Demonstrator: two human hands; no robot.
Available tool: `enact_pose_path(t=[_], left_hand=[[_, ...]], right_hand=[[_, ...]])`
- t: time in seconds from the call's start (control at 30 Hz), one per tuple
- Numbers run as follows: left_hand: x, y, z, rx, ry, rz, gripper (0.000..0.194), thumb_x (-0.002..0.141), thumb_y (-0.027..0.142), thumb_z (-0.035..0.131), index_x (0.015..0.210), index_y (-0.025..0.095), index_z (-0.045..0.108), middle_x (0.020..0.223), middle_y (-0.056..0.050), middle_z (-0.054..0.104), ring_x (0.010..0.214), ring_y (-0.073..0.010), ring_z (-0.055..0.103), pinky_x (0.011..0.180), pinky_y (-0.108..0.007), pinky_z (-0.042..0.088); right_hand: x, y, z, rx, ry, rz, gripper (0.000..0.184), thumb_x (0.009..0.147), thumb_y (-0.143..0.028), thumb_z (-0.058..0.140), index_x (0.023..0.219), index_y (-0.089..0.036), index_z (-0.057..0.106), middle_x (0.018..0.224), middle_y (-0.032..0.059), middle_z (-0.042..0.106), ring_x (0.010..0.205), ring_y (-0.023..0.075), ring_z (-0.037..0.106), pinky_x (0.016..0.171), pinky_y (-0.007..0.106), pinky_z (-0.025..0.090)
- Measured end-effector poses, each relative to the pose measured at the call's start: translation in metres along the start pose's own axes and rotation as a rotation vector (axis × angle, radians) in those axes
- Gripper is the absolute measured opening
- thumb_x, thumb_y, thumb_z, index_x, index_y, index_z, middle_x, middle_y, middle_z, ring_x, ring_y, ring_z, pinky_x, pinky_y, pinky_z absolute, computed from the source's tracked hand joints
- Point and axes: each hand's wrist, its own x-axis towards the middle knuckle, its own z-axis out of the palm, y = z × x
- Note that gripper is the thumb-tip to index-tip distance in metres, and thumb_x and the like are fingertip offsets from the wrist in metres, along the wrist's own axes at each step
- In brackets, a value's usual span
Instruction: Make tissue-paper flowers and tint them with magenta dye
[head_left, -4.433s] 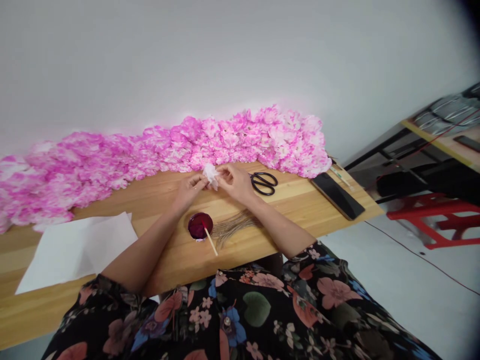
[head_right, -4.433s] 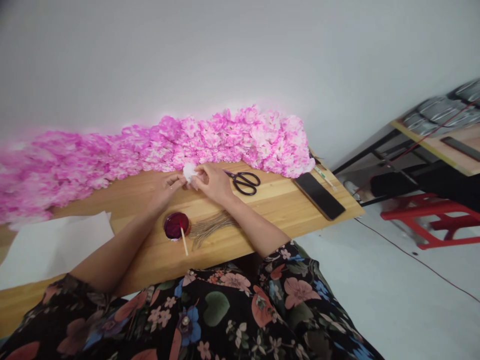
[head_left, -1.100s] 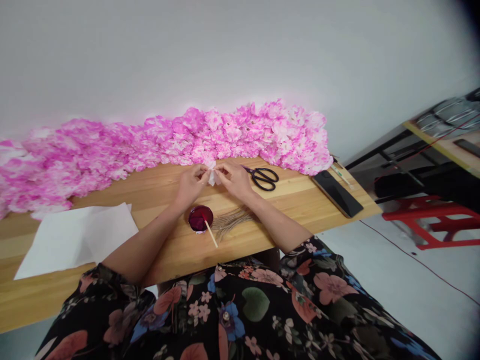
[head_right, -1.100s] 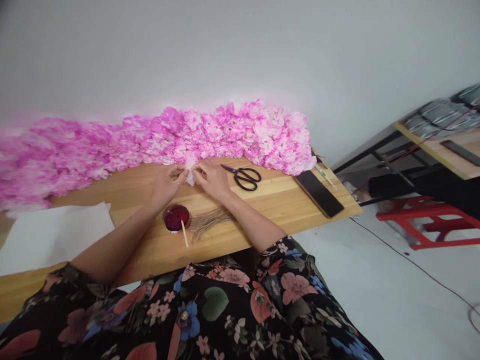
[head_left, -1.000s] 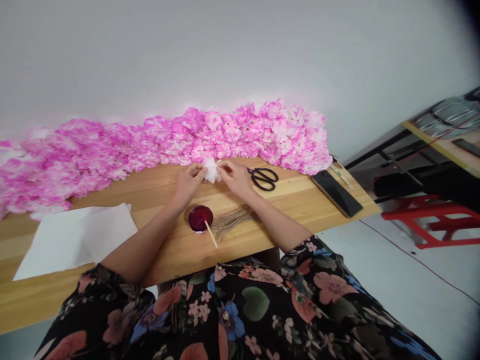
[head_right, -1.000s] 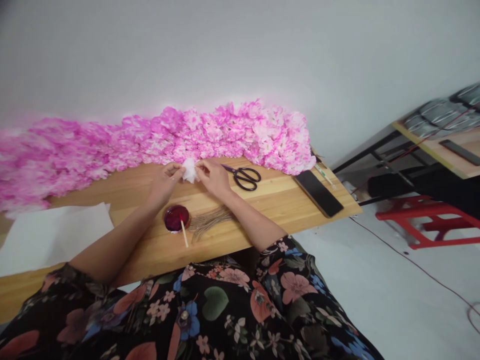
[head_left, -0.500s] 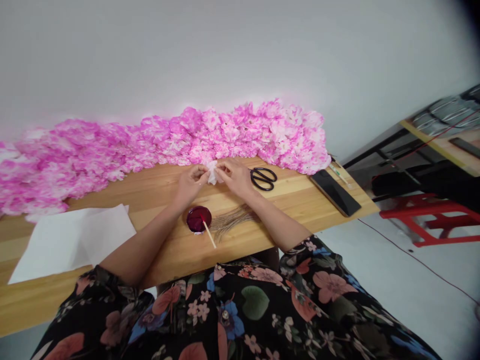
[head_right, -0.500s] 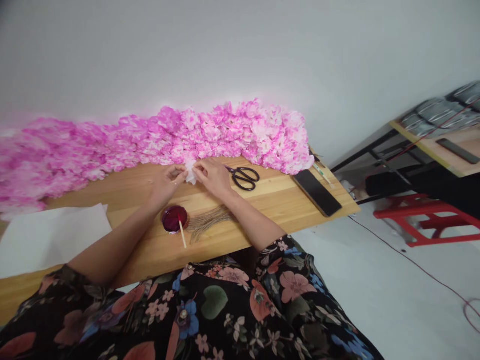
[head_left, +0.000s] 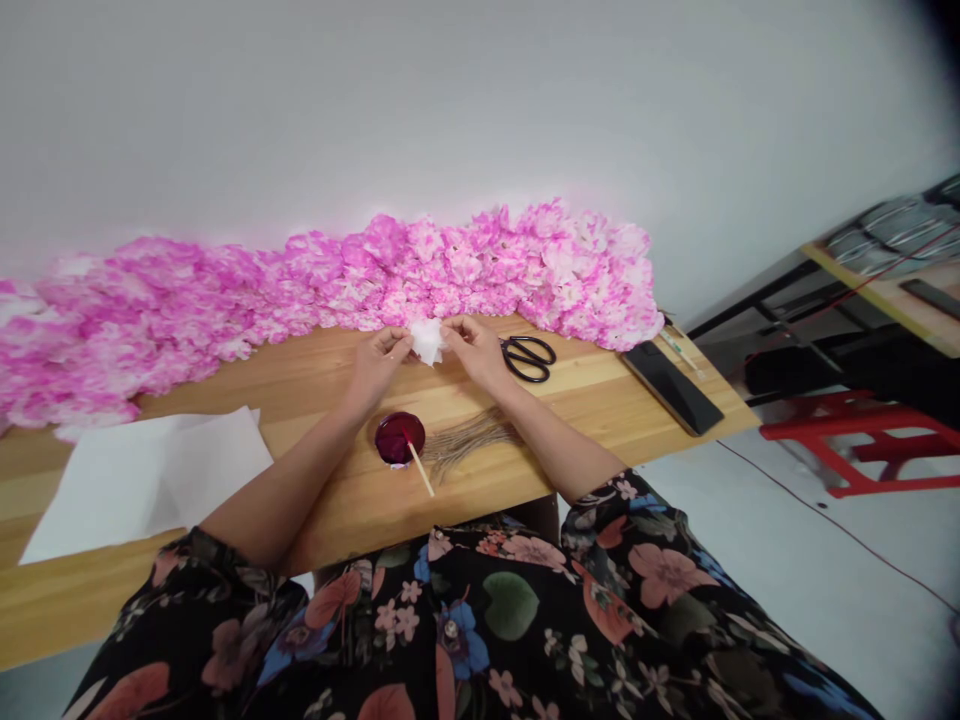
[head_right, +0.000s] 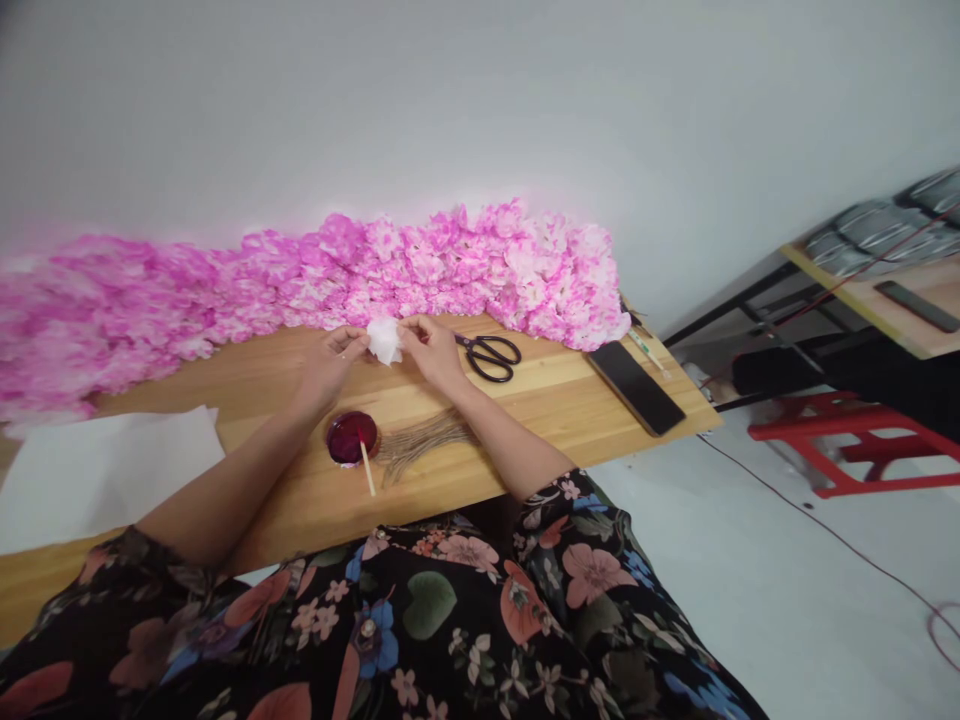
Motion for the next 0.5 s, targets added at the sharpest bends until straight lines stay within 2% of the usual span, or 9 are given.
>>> enact_pose_path(t=[0.13, 0.23, 0.33, 0.5], left_hand=[[-0.001, 0.002, 0.000, 0.024, -0.002, 0.005, 0.031, 0.081, 0.048, 0.086, 0.082, 0.022, 0.071, 0.077, 0.000, 0.075, 0.072, -0.0174, 0.071, 0.074, -0.029, 0.059], [-0.003, 0.004, 0.003, 0.062, -0.015, 0.024, 0.024, 0.083, 0.042, 0.084, 0.081, 0.021, 0.071, 0.078, 0.000, 0.075, 0.073, -0.0170, 0.071, 0.075, -0.028, 0.058], [-0.004, 0.006, 0.006, 0.084, -0.035, 0.042, 0.016, 0.087, 0.032, 0.082, 0.080, 0.021, 0.073, 0.078, 0.000, 0.076, 0.073, -0.0169, 0.070, 0.074, -0.028, 0.057], [-0.008, 0.013, 0.005, 0.090, -0.026, 0.036, 0.018, 0.099, 0.017, 0.073, 0.081, 0.018, 0.073, 0.074, 0.001, 0.073, 0.070, -0.0144, 0.068, 0.074, -0.026, 0.054]], right_hand=[[-0.001, -0.004, -0.004, -0.085, -0.013, -0.080, 0.024, 0.097, -0.046, 0.066, 0.094, -0.023, 0.072, 0.098, 0.0023, 0.079, 0.090, 0.0200, 0.069, 0.087, 0.034, 0.052], [-0.004, -0.007, -0.006, -0.270, -0.024, -0.179, 0.020, 0.099, -0.044, 0.071, 0.098, -0.024, 0.074, 0.100, 0.0031, 0.080, 0.093, 0.0213, 0.068, 0.089, 0.035, 0.050], [-0.006, -0.008, -0.005, -0.419, -0.041, -0.260, 0.015, 0.101, -0.037, 0.075, 0.094, -0.024, 0.074, 0.096, 0.0033, 0.078, 0.093, 0.0224, 0.066, 0.088, 0.035, 0.047], [-0.008, -0.010, -0.004, -0.388, -0.024, -0.245, 0.018, 0.109, -0.029, 0.067, 0.095, -0.021, 0.075, 0.092, 0.0041, 0.075, 0.089, 0.0211, 0.065, 0.083, 0.034, 0.043]])
